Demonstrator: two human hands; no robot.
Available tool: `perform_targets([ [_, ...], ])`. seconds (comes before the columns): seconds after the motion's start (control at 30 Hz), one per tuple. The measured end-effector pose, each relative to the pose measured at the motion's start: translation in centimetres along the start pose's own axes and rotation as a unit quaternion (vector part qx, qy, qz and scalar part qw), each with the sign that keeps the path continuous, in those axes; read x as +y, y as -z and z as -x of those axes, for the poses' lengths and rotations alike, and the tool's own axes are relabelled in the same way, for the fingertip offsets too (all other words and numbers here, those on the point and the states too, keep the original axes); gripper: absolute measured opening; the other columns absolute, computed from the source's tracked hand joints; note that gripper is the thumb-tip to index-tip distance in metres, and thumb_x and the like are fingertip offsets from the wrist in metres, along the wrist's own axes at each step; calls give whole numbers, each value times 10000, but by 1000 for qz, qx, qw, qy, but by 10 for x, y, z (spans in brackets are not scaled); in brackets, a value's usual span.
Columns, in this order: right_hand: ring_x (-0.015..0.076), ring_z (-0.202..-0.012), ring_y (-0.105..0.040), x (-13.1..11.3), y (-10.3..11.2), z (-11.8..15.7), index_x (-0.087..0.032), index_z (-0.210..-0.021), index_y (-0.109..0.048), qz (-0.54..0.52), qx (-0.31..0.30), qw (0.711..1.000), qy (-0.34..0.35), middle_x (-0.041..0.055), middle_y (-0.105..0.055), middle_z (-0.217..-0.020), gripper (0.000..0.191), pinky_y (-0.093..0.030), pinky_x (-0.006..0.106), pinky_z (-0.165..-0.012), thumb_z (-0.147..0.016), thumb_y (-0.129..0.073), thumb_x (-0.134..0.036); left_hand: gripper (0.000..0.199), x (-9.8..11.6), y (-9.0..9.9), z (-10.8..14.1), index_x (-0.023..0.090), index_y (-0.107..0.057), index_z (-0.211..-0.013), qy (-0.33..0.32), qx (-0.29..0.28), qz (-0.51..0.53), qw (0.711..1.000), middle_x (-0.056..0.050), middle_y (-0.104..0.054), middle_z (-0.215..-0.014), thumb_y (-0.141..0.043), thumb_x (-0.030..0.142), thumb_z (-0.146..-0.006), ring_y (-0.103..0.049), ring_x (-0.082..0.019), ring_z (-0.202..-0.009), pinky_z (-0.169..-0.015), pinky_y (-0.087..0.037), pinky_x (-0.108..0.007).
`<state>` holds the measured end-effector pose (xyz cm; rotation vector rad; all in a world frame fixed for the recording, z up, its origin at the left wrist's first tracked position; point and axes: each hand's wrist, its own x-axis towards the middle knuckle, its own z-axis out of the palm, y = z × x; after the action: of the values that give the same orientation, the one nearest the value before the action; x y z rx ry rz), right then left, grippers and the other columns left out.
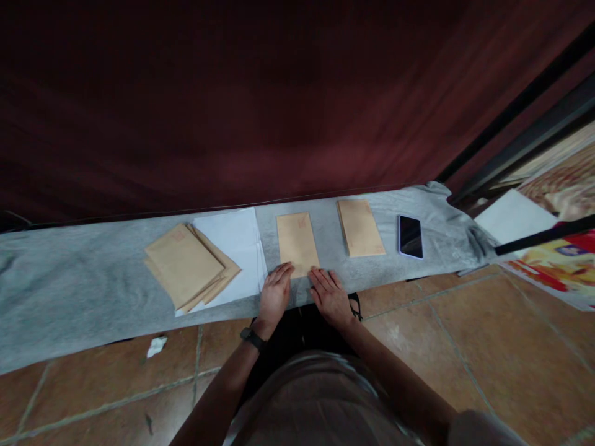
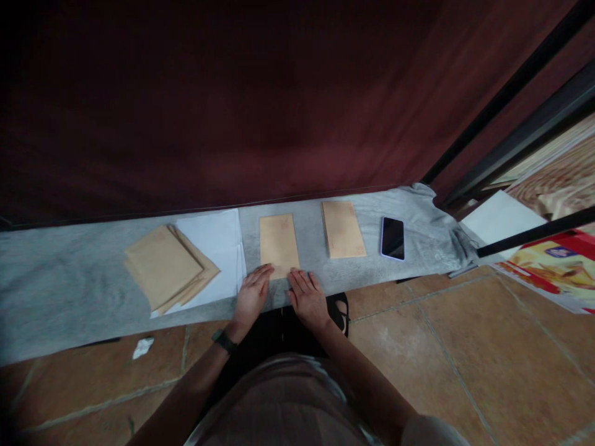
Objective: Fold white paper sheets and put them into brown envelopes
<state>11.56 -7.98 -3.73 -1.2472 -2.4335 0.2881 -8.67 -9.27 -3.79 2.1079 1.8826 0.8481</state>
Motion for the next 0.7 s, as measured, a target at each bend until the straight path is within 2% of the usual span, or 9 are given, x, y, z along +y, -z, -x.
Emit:
perform_targets([
  [0.13,261,-1390,-491,-5,0,-3,-192,-1484,-493,-2,10,1000,-8,104,-525,-1509,465,-297,516,-1222,-1028,-440,-272,404,7,-1,0,190,-564,-1349,74,55,20,996,-121,-624,-1361,-419,161,-973,-574,-246,-1282,-1116,-474,-455],
  [0.3,287,-1320,-536,-15,0,-14,-161,-1395,-573,14,28,999,-23,131,-609,-1411,419,-288,531,-1219,-1000,-448,-227,504,19,-2,-8,193,-538,-1389,138,52,9,989,-142,-636,-1266,-540,158,-885,-605,-306,-1183,-1037,-519,-491],
  [0.4,292,-1293,-543,-20,0,-20,-142,-1351,-585,23,32,999,-28,149,-630,-1353,395,-308,522,-1207,-980,-466,-207,623,18,-7,-14,188,-506,-1419,177,63,16,982,-138,-637,-1175,-649,172,-812,-620,-315,-1121,-999,-527,-507],
  [0.5,304,-1207,-580,-25,1,-25,-152,-1300,-591,35,30,998,-39,168,-643,-1289,348,-408,504,-1128,-980,-492,-247,724,9,-11,-22,183,-478,-1426,226,83,73,968,-101,-650,-1084,-715,163,-742,-651,-277,-1017,-932,-552,-473],
  [0.57,311,-1119,-607,-29,1,-29,-166,-1253,-597,48,23,997,-54,176,-657,-1220,307,-485,488,-1031,-983,-505,-280,753,3,-13,-27,174,-480,-1405,263,89,150,949,-68,-671,-1005,-740,140,-700,-667,-246,-931,-881,-565,-441],
  [0.7,316,-1025,-623,-37,4,-39,-181,-1208,-590,71,9,995,-74,172,-664,-1138,275,-537,470,-915,-984,-529,-328,695,5,-11,-36,157,-459,-1388,299,77,288,907,-4,-688,-833,-691,113,-734,-681,-189,-766,-738,-575,-348],
])
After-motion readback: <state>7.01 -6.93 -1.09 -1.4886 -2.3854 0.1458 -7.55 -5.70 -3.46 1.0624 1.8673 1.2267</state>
